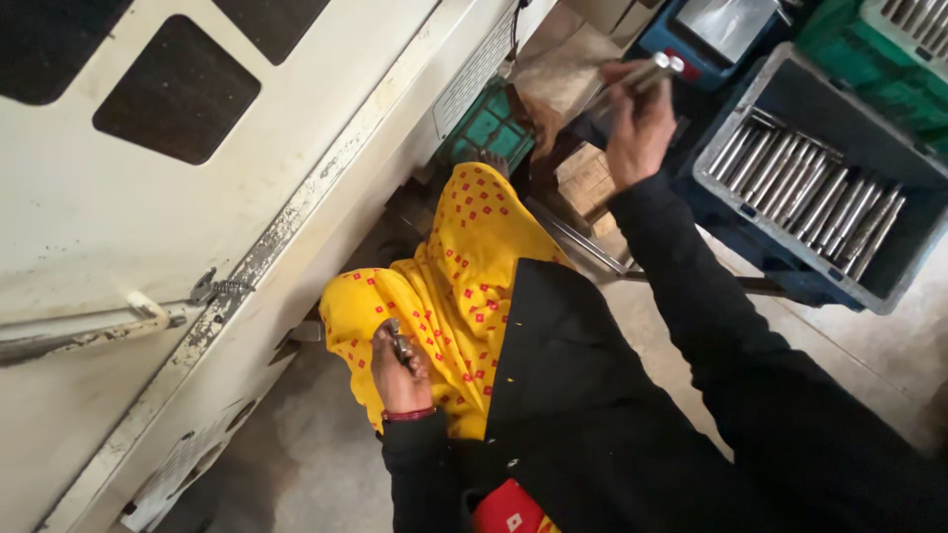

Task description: The person selects a metal rod from a tool tray, then uses it to unlatch and open the double doors of a large industrial machine. They reach inside the opened compartment to adjust an internal component.

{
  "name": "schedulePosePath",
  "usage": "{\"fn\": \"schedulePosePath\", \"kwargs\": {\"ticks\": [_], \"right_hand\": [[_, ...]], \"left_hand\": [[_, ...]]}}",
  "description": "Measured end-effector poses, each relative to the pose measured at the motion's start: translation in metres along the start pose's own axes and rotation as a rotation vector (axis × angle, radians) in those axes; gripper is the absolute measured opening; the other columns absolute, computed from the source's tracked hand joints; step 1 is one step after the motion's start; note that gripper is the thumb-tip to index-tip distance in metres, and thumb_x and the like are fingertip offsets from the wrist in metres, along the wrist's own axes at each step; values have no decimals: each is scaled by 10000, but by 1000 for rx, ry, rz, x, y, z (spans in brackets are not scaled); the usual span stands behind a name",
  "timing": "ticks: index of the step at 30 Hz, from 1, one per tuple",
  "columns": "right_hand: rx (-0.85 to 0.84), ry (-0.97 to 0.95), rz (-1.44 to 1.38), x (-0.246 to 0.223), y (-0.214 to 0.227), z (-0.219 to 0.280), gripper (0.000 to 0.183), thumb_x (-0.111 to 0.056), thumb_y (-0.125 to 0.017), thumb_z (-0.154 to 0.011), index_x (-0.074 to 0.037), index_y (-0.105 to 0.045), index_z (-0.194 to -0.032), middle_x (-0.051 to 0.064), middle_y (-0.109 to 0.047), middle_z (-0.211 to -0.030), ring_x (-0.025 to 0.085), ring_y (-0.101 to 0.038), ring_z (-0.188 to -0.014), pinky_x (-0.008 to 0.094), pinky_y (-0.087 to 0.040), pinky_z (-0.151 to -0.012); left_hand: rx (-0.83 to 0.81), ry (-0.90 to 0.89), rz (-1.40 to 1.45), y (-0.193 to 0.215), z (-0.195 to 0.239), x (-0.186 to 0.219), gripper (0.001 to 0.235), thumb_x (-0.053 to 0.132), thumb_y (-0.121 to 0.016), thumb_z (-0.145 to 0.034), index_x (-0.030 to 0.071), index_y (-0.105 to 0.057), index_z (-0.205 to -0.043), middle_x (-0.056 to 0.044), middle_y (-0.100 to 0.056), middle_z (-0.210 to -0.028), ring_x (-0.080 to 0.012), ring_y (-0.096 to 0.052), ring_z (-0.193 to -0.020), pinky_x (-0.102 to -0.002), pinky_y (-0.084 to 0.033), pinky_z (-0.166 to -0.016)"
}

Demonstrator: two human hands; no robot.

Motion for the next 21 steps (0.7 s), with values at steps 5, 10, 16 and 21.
{"fn": "schedulePosePath", "kwargs": {"ticks": [5, 10, 16, 21], "right_hand": [[134, -47, 359, 38, 21, -12, 172, 11, -693, -997, -55, -666, -1154, 127, -747, -1008, 194, -747, -909, 340, -590, -834], [123, -24, 278, 46, 21, -3, 153, 6, -663, -1017, -27, -647, -1166, 115, -752, -1052, 203, -741, -946, 312, -579, -837], [-140, -484, -356, 10, -12, 4, 185, -12, -609, -1029, 41, -615, -1206, 147, -733, -1088, 243, -736, -971, 378, -617, -852], [-450, -737, -736, -63, -48, 26, 259, -34, -572, -1026, 35, -566, -1276, 160, -706, -1129, 274, -723, -1081, 435, -615, -954]], "left_hand": [[-6, -14, -131, -22, 6, -1, 260, 345, -534, -1061, 107, -633, -1092, 21, -491, -638, -82, -451, -455, -210, -351, -407], [-10, -3, -166, -44, 14, 5, 245, 297, -571, -1038, 63, -644, -1025, 29, -572, -732, -82, -530, -597, -220, -420, -518], [-93, -118, -411, -76, 20, 14, 295, 302, -613, -1047, 47, -689, -920, 19, -567, -693, -68, -477, -547, -213, -395, -503], [-134, -185, -570, -101, 33, 27, 247, 273, -614, -1032, 50, -706, -979, 23, -615, -714, -46, -508, -553, -200, -387, -501]]}}
Point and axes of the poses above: each hand's wrist, its own z-axis away from the middle knuckle, its own y-axis out of the back of the hand, x = y × z, the point moved 4 cm from there along -z, towards the middle knuckle
